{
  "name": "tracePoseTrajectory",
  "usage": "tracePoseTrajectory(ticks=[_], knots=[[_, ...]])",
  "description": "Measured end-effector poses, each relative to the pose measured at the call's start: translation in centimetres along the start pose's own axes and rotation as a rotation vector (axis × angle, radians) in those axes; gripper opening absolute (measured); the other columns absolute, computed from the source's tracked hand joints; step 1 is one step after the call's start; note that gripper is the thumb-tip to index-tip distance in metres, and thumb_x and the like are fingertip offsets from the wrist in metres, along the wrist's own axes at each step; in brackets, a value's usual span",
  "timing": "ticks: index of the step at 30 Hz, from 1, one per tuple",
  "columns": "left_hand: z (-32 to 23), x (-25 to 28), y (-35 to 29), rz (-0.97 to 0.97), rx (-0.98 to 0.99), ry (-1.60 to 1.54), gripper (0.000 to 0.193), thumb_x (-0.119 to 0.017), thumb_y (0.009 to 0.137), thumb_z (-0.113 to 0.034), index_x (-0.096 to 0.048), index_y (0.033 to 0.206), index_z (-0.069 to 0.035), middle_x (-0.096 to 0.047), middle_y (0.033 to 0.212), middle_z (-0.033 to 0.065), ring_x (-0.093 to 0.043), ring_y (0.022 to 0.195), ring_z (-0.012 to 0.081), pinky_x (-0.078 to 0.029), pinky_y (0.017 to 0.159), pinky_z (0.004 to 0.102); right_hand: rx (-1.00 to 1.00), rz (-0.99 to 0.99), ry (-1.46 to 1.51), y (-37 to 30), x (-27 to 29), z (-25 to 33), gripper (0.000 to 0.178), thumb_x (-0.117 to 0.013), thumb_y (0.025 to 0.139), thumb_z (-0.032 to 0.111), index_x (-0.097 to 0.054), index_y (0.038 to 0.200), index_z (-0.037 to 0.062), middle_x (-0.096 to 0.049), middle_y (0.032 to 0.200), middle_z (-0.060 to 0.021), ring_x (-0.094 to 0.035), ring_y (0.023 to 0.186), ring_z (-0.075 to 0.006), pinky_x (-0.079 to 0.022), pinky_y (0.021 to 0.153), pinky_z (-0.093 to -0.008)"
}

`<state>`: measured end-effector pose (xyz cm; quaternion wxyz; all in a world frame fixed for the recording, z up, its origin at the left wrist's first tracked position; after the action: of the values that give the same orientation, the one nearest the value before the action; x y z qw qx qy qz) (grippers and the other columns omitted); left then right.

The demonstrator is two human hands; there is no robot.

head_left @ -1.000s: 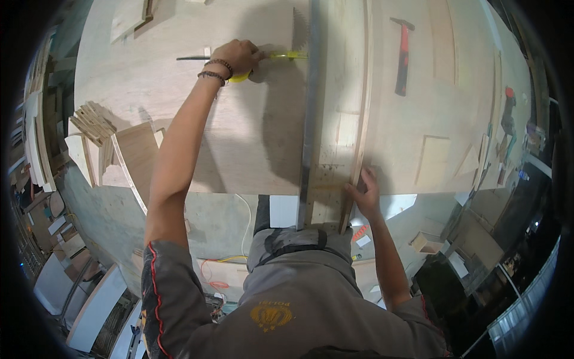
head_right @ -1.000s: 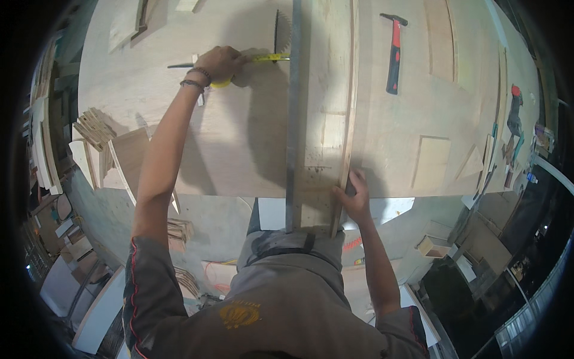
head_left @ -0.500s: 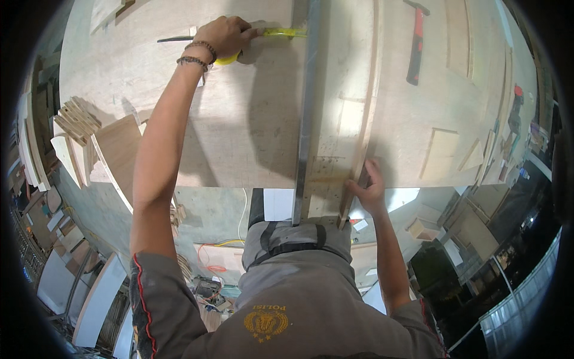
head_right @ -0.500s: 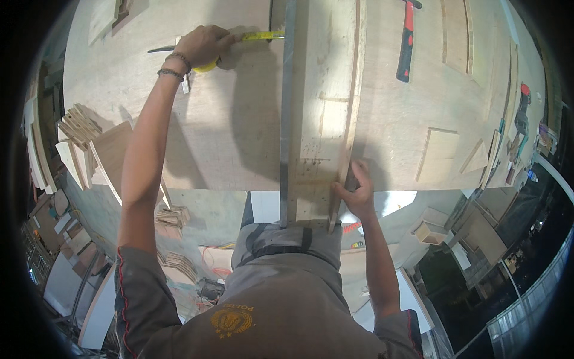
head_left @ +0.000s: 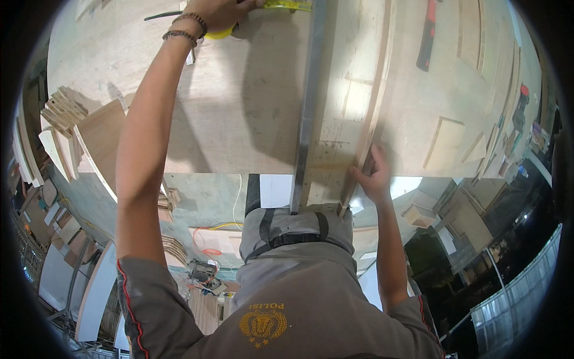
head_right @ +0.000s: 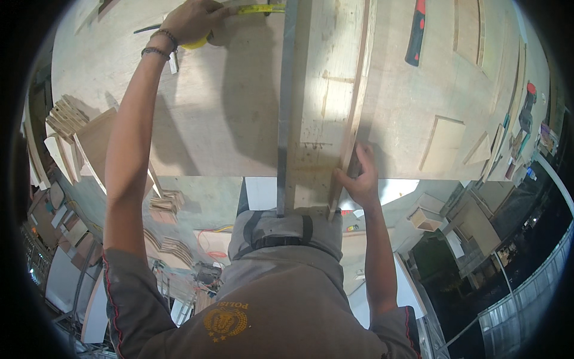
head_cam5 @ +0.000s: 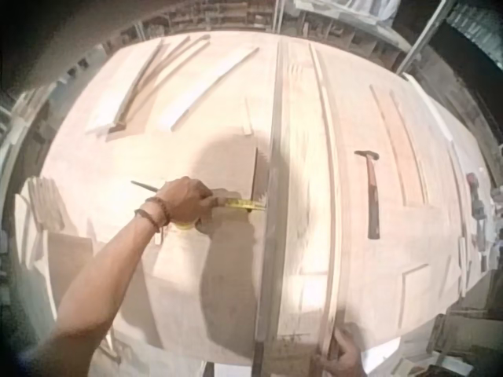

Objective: The person measures and marks a large wooden board with a tape measure and pencil, then uses a hand saw to cut the board along the marked line. They handle the cut pieces and continue sawing through the wood.

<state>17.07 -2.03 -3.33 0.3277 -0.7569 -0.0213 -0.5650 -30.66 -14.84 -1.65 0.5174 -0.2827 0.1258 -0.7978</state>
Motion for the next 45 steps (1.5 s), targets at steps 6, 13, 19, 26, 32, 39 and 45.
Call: tracePoseTrajectory(ticks=[6, 13, 19, 26, 32, 39, 45], knots=[[-0.8, -0.6, 0.0, -0.074, -0.186, 0.294, 0.034, -0.060, 0.101, -0.036, -0.077, 0.123, -0.015, -0.080, 0.103, 0.0096, -0.077, 0.087, 0.0313, -0.064, 0.079, 0.0422, -0.002, 0.060, -0.046, 0.1, 0.1, -0.3, 0.078, -0.079, 0.083, 0.005, -0.046, 0.154, -0.0049, -0.053, 0.136, -0.0135, -0.053, 0.131, -0.0251, -0.041, 0.114, -0.0358], [-0.9, -0.1, -0.3, -0.091, -0.207, 0.179, 0.035, -0.060, 0.102, -0.033, -0.077, 0.125, -0.015, -0.080, 0.101, 0.0121, -0.077, 0.087, 0.0324, -0.063, 0.080, 0.0428, -0.079, 0.034, 0.077, -0.3, 0.2, -1.6, 0.080, -0.084, 0.085, 0.013, -0.046, 0.152, -0.0074, -0.053, 0.144, -0.0179, -0.049, 0.140, -0.0292, -0.038, 0.118, -0.0384], [-0.1, 1.6, -1.2, -0.041, 0.187, -0.230, 0.048, -0.057, 0.105, -0.047, -0.082, 0.105, -0.005, -0.079, 0.093, 0.0197, -0.077, 0.088, 0.0381, -0.060, 0.081, 0.0465, -0.337, -0.339, 0.416, -0.8, 3.8, -3.7, 0.028, -0.070, 0.102, 0.022, -0.067, 0.118, -0.0012, -0.068, 0.098, -0.0059, -0.063, 0.086, -0.0115, -0.052, 0.075, -0.0260], [0.0, 1.7, -1.5, -0.021, 0.267, -0.316, 0.049, -0.057, 0.105, -0.047, -0.082, 0.104, -0.005, -0.079, 0.093, 0.0206, -0.077, 0.088, 0.0389, -0.061, 0.081, 0.0467, -0.211, -0.256, 1.667, 2.9, -0.3, -2.3, 0.055, -0.037, 0.114, 0.033, -0.035, 0.061, 0.0165, -0.031, 0.054, 0.0006, -0.027, 0.045, -0.0128, -0.024, 0.041, -0.0285], [-0.1, 0.9, -0.9, -0.080, 0.031, -0.045, 0.045, -0.055, 0.107, -0.043, -0.082, 0.102, -0.007, -0.079, 0.089, 0.0176, -0.076, 0.085, 0.0385, -0.061, 0.078, 0.0475, -0.160, -0.099, 1.502, 3.0, 1.1, -2.3, 0.046, -0.047, 0.111, 0.030, -0.043, 0.068, 0.0148, -0.038, 0.061, 0.0033, -0.033, 0.052, -0.0090, -0.028, 0.047, -0.0264], [-0.4, 1.8, -0.9, -0.003, 0.139, -0.224, 0.047, -0.056, 0.106, -0.046, -0.082, 0.100, -0.008, -0.079, 0.088, 0.0167, -0.077, 0.085, 0.0365, -0.060, 0.078, 0.0456, -0.056, -0.226, -0.157, 2.5, 0.5, 2.4, 0.050, -0.082, 0.092, 0.021, -0.065, 0.132, -0.0036, -0.072, 0.117, -0.0145, -0.069, 0.101, -0.0214, -0.054, 0.090, -0.0341], [-0.2, 2.0, -1.1, 0.016, 0.244, -0.302, 0.052, -0.058, 0.105, -0.052, -0.083, 0.101, -0.006, -0.081, 0.091, 0.0150, -0.078, 0.085, 0.0344, -0.060, 0.080, 0.0444, -0.112, -0.157, -0.061, 2.6, 0.7, 1.7, 0.054, -0.084, 0.090, 0.015, -0.064, 0.136, -0.0044, -0.072, 0.123, -0.0155, -0.069, 0.108, -0.0220, -0.054, 0.097, -0.0376]])
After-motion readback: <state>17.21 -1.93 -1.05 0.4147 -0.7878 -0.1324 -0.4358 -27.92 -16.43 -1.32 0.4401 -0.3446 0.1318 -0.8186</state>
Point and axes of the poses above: each hand's wrist, its own y-axis towards the middle knuckle, its own x-axis out of the back of the hand, z = x × y, the point moved 7 cm from there along y, towards the middle knuckle
